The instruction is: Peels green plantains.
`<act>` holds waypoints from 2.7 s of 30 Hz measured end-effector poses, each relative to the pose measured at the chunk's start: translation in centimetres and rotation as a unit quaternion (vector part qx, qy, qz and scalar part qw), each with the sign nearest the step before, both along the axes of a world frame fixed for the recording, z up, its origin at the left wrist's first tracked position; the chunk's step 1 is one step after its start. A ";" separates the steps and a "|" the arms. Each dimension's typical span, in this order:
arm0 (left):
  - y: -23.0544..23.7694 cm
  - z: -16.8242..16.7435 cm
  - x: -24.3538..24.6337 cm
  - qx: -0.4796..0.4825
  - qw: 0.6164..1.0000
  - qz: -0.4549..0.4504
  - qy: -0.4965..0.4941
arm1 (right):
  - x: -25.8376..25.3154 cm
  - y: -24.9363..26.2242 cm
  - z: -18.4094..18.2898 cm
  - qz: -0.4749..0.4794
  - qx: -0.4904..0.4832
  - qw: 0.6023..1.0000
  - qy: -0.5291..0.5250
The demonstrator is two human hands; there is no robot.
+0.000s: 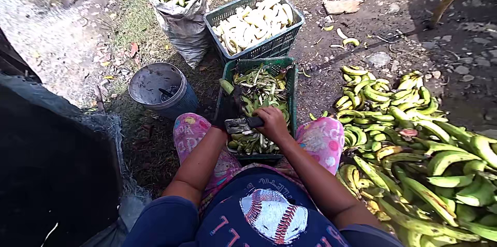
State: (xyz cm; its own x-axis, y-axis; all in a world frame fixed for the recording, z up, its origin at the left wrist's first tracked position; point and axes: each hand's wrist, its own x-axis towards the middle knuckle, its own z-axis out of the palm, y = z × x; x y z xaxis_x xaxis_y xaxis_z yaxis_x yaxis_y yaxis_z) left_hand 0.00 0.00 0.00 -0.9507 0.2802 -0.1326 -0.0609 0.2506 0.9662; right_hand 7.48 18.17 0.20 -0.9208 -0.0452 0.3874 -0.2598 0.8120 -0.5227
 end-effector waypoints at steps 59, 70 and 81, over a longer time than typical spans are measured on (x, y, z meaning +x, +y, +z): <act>-4.0 0.4 -8.8 -0.049 0.999 -0.007 0.008 | -2.6 1.1 1.6 -0.155 -0.014 0.943 -0.295; 1.9 -1.2 -4.2 0.068 0.980 -0.138 -0.125 | -4.6 4.8 -0.8 -0.102 0.127 0.974 -0.158; -3.8 -6.0 -8.0 0.220 0.959 -0.019 -0.176 | 6.1 29.8 -9.4 -0.417 -0.352 0.817 -0.184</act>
